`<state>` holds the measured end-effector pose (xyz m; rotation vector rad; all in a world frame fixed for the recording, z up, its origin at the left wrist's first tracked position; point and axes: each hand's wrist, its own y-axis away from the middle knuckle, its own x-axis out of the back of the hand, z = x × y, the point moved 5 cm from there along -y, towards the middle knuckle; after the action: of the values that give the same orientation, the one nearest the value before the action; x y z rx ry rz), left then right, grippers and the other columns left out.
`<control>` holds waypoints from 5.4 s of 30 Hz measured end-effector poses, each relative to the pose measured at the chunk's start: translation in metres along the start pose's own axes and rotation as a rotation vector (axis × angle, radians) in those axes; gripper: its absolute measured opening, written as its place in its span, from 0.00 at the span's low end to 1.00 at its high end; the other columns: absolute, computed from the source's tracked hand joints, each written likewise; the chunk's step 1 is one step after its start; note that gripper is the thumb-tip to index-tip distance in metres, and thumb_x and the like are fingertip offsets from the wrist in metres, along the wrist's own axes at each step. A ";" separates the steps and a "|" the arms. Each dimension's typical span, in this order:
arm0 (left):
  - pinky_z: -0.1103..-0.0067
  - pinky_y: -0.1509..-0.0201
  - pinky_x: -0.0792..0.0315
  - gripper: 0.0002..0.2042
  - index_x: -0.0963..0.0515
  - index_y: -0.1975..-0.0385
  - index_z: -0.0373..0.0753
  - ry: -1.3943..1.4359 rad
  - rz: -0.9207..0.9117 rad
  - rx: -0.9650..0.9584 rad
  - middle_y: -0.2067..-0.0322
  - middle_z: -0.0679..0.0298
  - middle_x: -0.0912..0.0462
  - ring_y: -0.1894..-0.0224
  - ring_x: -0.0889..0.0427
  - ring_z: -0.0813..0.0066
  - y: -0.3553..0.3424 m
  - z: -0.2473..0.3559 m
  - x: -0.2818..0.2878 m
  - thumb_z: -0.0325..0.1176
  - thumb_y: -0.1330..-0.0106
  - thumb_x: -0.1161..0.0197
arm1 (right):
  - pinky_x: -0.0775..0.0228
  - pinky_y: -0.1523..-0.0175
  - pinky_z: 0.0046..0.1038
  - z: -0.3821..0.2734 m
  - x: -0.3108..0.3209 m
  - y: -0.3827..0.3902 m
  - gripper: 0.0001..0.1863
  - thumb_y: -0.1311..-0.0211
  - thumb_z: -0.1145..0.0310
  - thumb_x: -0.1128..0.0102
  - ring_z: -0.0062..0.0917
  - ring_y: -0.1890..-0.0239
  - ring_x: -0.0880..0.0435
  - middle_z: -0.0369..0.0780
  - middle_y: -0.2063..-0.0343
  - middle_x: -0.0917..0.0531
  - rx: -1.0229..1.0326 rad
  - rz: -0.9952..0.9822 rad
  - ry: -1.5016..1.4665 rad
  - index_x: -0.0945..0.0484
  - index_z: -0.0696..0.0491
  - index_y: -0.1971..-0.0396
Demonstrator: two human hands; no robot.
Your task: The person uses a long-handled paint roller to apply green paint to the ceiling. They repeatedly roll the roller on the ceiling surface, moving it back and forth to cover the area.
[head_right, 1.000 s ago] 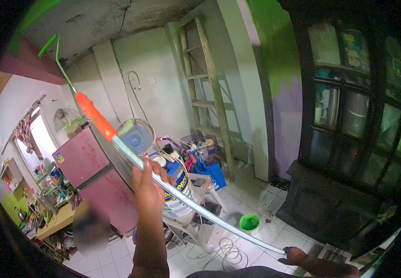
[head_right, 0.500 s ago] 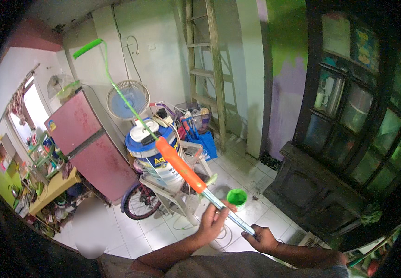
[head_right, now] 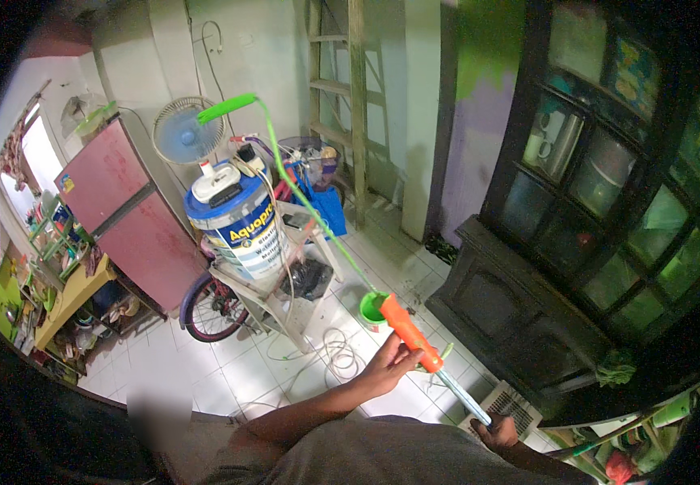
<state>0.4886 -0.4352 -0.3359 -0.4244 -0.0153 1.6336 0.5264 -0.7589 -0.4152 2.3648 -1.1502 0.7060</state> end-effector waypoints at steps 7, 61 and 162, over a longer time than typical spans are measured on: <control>0.83 0.61 0.32 0.15 0.39 0.46 0.44 0.114 -0.061 0.286 0.64 0.73 0.31 0.65 0.32 0.88 -0.032 -0.074 -0.044 0.39 0.26 0.45 | 0.29 0.70 0.35 0.060 0.026 0.053 0.16 0.40 0.61 0.38 0.30 0.77 0.21 0.46 0.80 0.18 0.035 0.187 -0.132 0.21 0.63 0.70; 0.61 0.52 0.20 0.23 0.35 0.43 0.25 0.341 0.785 0.889 0.51 0.42 0.23 0.54 0.19 0.50 0.183 -0.232 0.174 0.36 0.31 0.41 | 0.20 0.60 0.39 0.145 -0.009 -0.203 0.10 0.41 0.65 0.41 0.37 0.60 0.13 0.44 0.63 0.14 -0.109 -0.276 1.104 0.20 0.50 0.60; 0.65 0.52 0.19 0.24 0.36 0.42 0.26 0.290 0.903 0.863 0.50 0.44 0.23 0.55 0.18 0.55 0.074 -0.258 0.164 0.38 0.30 0.43 | 0.25 0.63 0.46 0.272 0.128 -0.156 0.26 0.48 0.55 0.32 0.45 0.62 0.17 0.48 0.62 0.19 0.070 0.024 0.960 0.25 0.51 0.51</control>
<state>0.4824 -0.3477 -0.6382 0.0428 1.2039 2.2165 0.7912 -0.8994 -0.5740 1.6580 -0.7059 1.6463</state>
